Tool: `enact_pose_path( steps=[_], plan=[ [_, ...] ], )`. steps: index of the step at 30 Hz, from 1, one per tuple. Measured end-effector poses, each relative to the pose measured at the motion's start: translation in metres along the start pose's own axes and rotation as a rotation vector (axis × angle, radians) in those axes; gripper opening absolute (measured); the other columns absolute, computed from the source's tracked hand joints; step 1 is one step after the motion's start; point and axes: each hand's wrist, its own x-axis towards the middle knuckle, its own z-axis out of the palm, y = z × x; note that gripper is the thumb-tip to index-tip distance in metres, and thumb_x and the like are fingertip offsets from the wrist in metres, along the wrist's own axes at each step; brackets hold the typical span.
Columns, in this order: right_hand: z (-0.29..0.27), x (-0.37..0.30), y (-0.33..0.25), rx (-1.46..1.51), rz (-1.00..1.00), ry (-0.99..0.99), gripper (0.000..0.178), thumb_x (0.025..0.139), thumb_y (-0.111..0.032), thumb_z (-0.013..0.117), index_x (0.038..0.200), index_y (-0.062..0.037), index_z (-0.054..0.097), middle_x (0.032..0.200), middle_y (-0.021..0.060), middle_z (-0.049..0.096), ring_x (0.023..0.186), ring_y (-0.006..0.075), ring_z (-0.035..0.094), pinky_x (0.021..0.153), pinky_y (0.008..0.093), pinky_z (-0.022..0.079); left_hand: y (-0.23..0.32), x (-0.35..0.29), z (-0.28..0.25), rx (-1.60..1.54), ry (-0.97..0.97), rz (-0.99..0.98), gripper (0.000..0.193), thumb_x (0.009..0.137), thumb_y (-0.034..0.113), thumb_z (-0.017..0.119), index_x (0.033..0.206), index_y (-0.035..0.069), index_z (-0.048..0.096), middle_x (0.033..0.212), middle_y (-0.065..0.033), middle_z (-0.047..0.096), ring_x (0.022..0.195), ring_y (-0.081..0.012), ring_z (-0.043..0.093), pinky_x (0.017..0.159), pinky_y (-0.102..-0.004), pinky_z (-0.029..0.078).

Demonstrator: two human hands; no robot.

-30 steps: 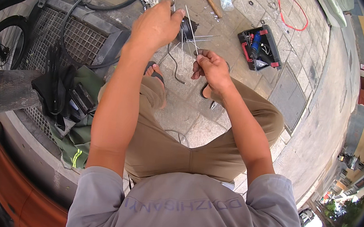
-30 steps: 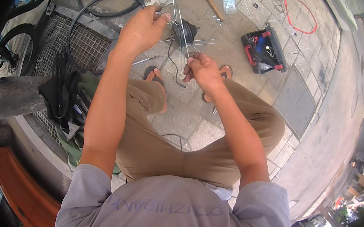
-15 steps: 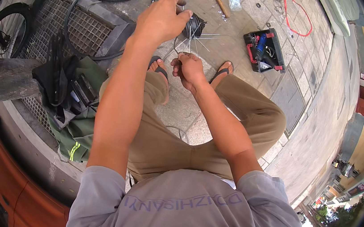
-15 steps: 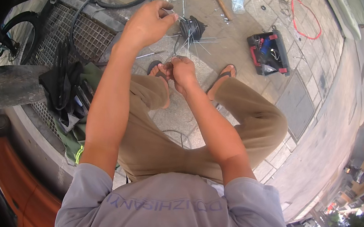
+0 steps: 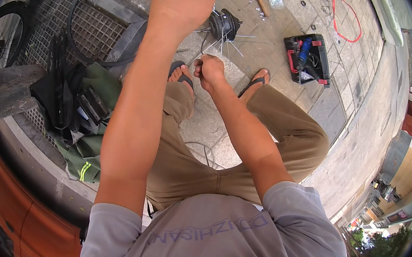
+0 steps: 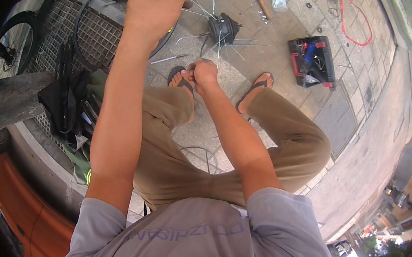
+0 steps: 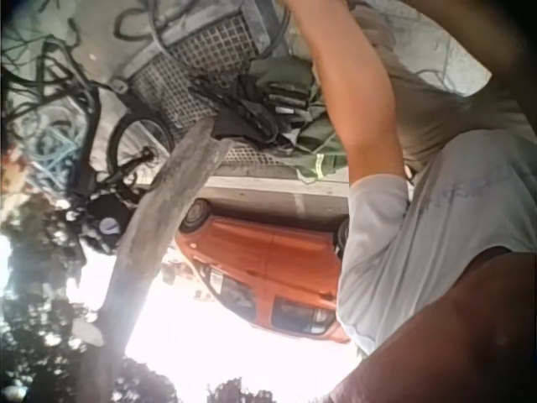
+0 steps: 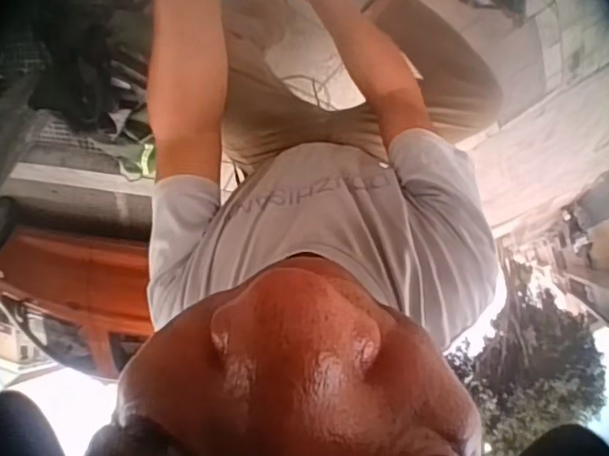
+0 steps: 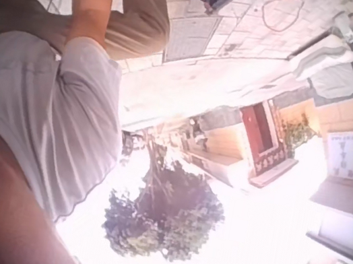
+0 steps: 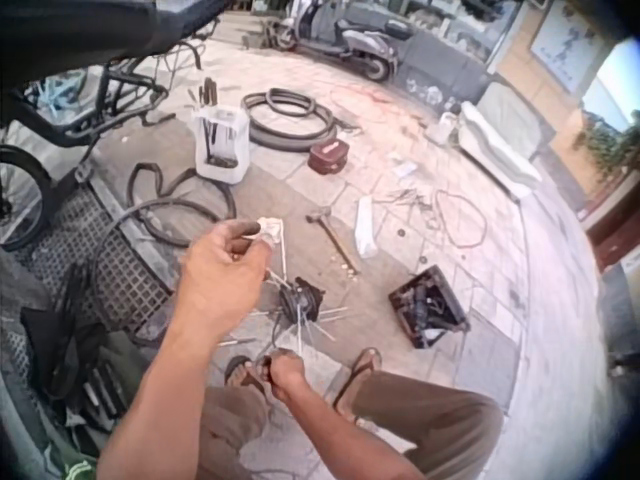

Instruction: The person inserts metal spokes into a bicycle hub and uses pliers to bend the ends of the spokes. The person handles the hub and spokes by hand, working on the ground with tools nearby.

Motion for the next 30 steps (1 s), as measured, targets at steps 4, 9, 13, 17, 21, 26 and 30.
enact_pose_path(
  steps=[4, 9, 13, 17, 21, 26, 30],
  plan=[
    [0.01, -0.007, -0.001, 0.017, -0.008, 0.025, 0.012, 0.102, -0.008, 0.047, 0.101, 0.0029, 0.053, 0.081, 0.0137, 0.06, 0.056, 0.0178, 0.049, 0.05, 0.0367, 0.042, 0.005, -0.005, -0.006, -0.026, -0.018, 0.013, 0.041, 0.093, 0.016, 0.065, 0.126, -0.008, 0.065, 0.093, -0.0104, 0.074, 0.077, -0.0118, 0.066, 0.068, -0.0276, 0.053],
    [0.002, 0.0, -0.008, -0.022, -0.074, 0.038, 0.013, 0.102, -0.008, 0.048, 0.102, 0.0038, 0.052, 0.081, 0.0134, 0.06, 0.055, 0.0176, 0.049, 0.05, 0.0363, 0.042, -0.006, 0.001, -0.004, -0.087, -0.06, -0.018, 0.041, 0.094, 0.018, 0.067, 0.126, -0.008, 0.065, 0.097, -0.0129, 0.075, 0.081, -0.0132, 0.068, 0.071, -0.0279, 0.054],
    [0.0, -0.004, -0.009, -0.072, -0.065, 0.019, 0.013, 0.102, -0.009, 0.048, 0.103, 0.004, 0.051, 0.081, 0.0135, 0.061, 0.055, 0.0179, 0.05, 0.05, 0.0362, 0.042, -0.003, -0.002, -0.005, -0.019, -0.034, -0.014, 0.041, 0.094, 0.018, 0.067, 0.126, -0.008, 0.065, 0.098, -0.0135, 0.075, 0.082, -0.0145, 0.068, 0.073, -0.0293, 0.054],
    [-0.001, -0.007, -0.001, -0.071, -0.054, 0.021, 0.013, 0.102, -0.009, 0.048, 0.102, 0.0036, 0.051, 0.081, 0.0138, 0.061, 0.055, 0.0181, 0.05, 0.05, 0.0364, 0.042, 0.001, -0.008, -0.005, -0.042, -0.036, 0.028, 0.041, 0.094, 0.018, 0.066, 0.125, -0.008, 0.065, 0.098, -0.0136, 0.075, 0.083, -0.0152, 0.068, 0.074, -0.03, 0.055],
    [-0.005, -0.001, 0.005, -0.047, -0.069, 0.025, 0.014, 0.102, -0.009, 0.048, 0.104, 0.0053, 0.049, 0.078, 0.0148, 0.062, 0.052, 0.0179, 0.051, 0.047, 0.0347, 0.043, -0.003, -0.003, -0.002, -0.011, -0.03, 0.009, 0.04, 0.094, 0.017, 0.066, 0.125, -0.008, 0.065, 0.098, -0.0135, 0.075, 0.083, -0.0153, 0.069, 0.074, -0.03, 0.055],
    [-0.006, 0.001, 0.002, -0.041, -0.075, 0.023, 0.015, 0.103, -0.009, 0.048, 0.104, 0.006, 0.047, 0.077, 0.0155, 0.062, 0.052, 0.0175, 0.051, 0.046, 0.0336, 0.043, 0.005, -0.01, -0.003, -0.015, -0.042, 0.009, 0.041, 0.093, 0.017, 0.067, 0.125, -0.008, 0.066, 0.097, -0.0136, 0.075, 0.082, -0.0153, 0.069, 0.072, -0.0305, 0.055],
    [0.0, 0.002, 0.005, -0.016, -0.094, 0.056, 0.014, 0.103, -0.009, 0.047, 0.103, 0.0057, 0.047, 0.076, 0.0147, 0.06, 0.052, 0.0171, 0.05, 0.046, 0.0335, 0.043, 0.002, -0.005, 0.002, 0.026, -0.027, -0.013, 0.041, 0.093, 0.018, 0.068, 0.124, -0.008, 0.066, 0.095, -0.014, 0.075, 0.08, -0.0159, 0.069, 0.071, -0.031, 0.055]
  ],
)
